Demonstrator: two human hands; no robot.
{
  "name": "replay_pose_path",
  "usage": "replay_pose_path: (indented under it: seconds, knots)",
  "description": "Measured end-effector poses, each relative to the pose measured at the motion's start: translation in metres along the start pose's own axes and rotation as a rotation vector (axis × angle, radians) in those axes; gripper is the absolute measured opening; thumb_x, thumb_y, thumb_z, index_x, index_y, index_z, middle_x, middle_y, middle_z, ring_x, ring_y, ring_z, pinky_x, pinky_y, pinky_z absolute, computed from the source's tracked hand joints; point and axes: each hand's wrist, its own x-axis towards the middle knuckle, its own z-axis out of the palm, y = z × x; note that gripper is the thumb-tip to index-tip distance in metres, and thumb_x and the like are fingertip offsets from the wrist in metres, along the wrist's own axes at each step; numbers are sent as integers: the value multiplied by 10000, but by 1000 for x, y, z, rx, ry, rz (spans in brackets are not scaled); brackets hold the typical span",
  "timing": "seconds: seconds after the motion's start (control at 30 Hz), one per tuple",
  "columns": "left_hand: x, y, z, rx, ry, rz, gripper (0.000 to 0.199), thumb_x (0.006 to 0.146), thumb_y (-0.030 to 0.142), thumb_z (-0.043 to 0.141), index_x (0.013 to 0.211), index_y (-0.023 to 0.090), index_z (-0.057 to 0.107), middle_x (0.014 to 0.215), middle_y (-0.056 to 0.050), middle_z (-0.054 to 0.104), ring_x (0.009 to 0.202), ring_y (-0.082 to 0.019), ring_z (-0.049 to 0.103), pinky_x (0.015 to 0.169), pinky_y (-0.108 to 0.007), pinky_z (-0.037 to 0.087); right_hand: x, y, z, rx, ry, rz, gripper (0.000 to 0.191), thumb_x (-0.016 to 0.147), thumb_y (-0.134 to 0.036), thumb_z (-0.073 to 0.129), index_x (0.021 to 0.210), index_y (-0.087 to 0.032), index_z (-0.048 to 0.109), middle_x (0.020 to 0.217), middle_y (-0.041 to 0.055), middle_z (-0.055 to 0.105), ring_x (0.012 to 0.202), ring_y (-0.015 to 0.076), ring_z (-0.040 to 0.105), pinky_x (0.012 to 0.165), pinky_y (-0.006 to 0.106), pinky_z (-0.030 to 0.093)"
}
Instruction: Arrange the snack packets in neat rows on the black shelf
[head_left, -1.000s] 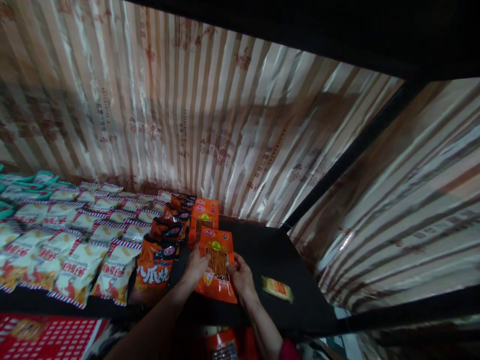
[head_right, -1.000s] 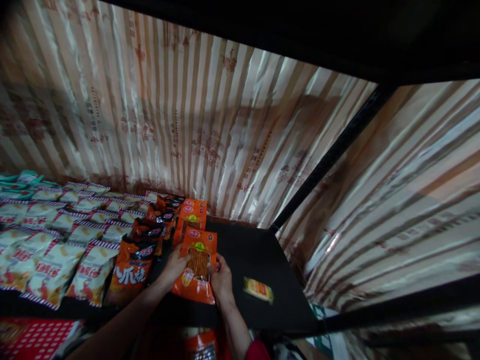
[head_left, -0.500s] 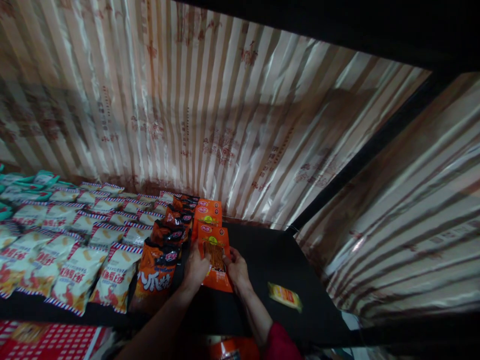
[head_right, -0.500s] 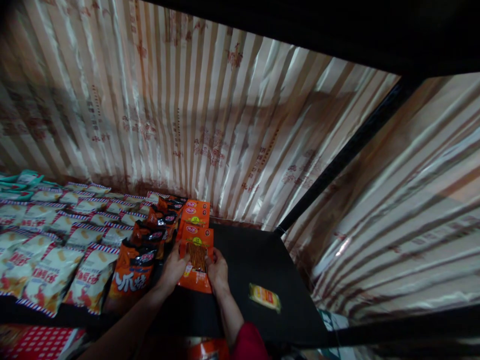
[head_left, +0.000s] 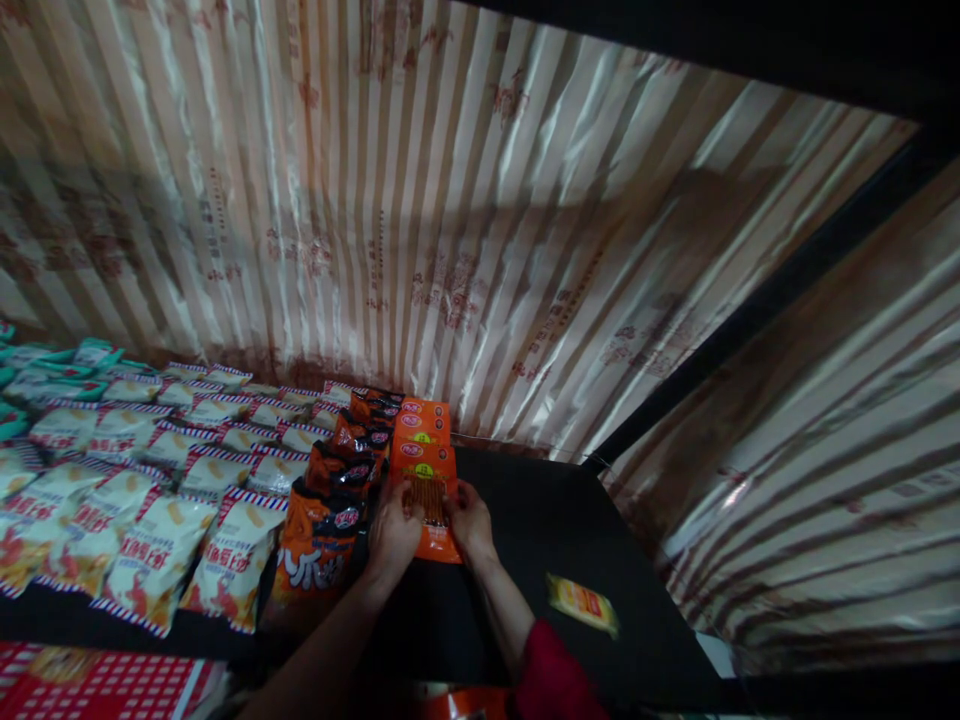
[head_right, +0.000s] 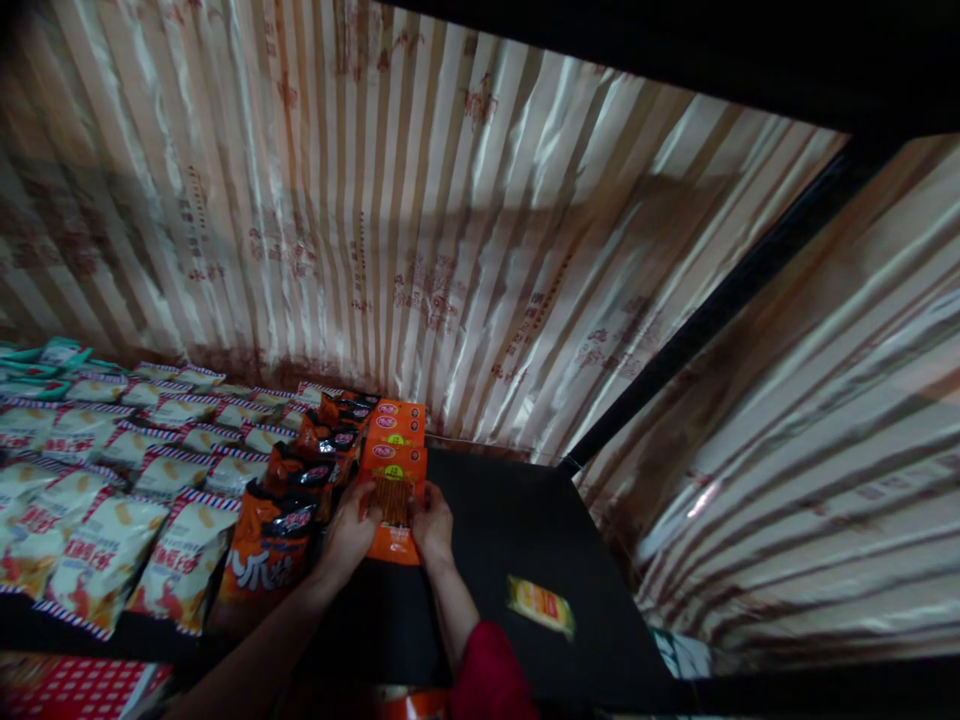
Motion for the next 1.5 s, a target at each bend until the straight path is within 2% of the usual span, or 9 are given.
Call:
replay_pose_path:
  seconds: [0.3, 0.63, 0.8, 1.13, 1.5]
  knots:
    - [0, 3, 0, 36, 37, 2, 308, 738, 99, 508, 1001, 197, 634, 1288, -65, 525, 1227, -195, 448, 1039, -276, 320, 12, -8, 3, -79, 15, -6, 354, 716, -257, 545, 1049, -156, 610, 712, 38, 691, 627, 193, 646, 579, 263, 473]
    - [-3, 2, 3, 123, 66, 59, 309, 742, 130, 531, 1028, 191, 631, 1413, -79, 399, 1329, -235, 301, 1075, -331, 262, 20, -10, 7, -96, 10, 2, 322, 720, -230, 546, 1027, -162, 620, 740, 38, 695, 629, 177, 643, 573, 249, 469]
    - [-5, 2, 4, 108, 76, 73, 312, 733, 137, 535, 1019, 219, 630, 1401, -30, 418, 1335, -221, 282, 1095, -321, 229, 23, -7, 8, -95, 26, 1, 300, 711, -229, 560, 998, -174, 627, 722, 25, 692, 638, 178, 645, 584, 249, 473]
    - [-4, -2, 7, 140, 81, 124, 326, 733, 125, 536, 1040, 186, 625, 1451, -45, 342, 1360, -245, 226, 1111, -331, 218, 29, -5, 10, -102, 39, -2, 328, 719, -254, 546, 1023, -156, 623, 738, 37, 691, 639, 177, 645, 587, 249, 474]
    - [-2, -1, 7, 143, 83, 144, 324, 730, 130, 537, 1036, 177, 634, 1459, -52, 327, 1349, -253, 254, 1122, -338, 208, 34, -7, 11, -164, 25, -3, 320, 737, -230, 533, 1040, -170, 615, 740, 34, 696, 650, 176, 645, 597, 246, 466]
